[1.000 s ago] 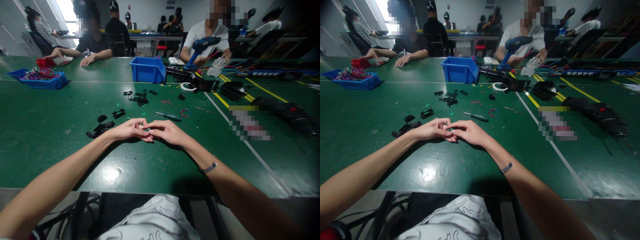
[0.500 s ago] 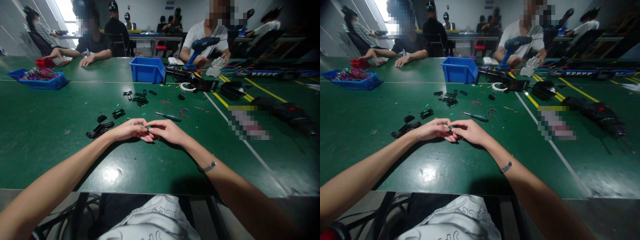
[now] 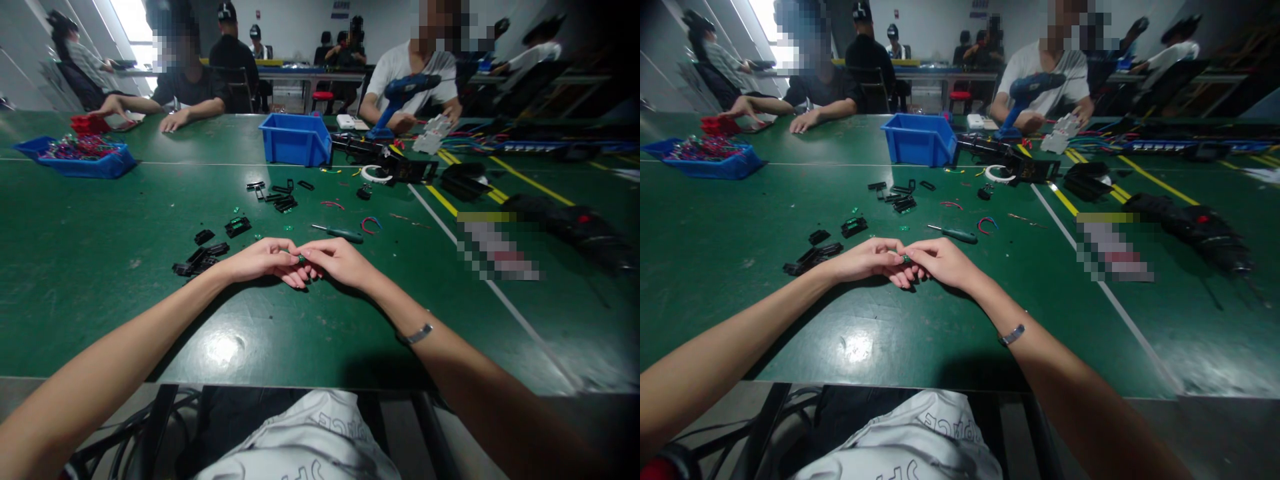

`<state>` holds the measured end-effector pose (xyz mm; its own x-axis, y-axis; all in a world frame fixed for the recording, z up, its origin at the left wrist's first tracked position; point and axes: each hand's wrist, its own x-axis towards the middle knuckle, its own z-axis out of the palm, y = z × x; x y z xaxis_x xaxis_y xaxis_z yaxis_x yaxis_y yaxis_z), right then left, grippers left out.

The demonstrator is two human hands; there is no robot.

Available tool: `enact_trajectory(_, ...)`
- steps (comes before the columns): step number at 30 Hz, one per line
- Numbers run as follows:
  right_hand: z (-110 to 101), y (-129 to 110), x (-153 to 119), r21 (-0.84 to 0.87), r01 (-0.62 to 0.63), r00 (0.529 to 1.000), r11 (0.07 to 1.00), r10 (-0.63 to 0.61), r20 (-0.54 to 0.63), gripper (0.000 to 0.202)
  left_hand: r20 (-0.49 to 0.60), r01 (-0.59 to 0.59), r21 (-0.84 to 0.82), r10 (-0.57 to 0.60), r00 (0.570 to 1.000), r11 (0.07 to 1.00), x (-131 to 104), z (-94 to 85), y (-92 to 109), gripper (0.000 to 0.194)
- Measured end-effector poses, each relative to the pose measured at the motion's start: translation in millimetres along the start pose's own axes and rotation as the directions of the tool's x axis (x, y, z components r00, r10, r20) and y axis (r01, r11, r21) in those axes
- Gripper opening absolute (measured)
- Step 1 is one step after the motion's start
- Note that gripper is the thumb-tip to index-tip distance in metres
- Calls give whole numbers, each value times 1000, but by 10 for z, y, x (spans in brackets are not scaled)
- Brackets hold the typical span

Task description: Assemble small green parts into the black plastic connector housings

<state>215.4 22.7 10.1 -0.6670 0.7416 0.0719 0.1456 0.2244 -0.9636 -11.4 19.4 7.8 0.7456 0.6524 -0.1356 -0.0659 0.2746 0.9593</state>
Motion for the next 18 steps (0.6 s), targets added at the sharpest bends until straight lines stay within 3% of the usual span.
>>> enact_trajectory(7, 21, -16, -13, -44, 45, 998, 998, -47, -47, 35, -10, -21, -17, 20, 1000, 1000, 9, 17, -11, 25)
enact_trajectory(18, 3, -8, -4, -33, 11, 997, 999, -13, -80, 37, -26, -37, -58, 35, 999, 998, 31, 30, 5, 25)
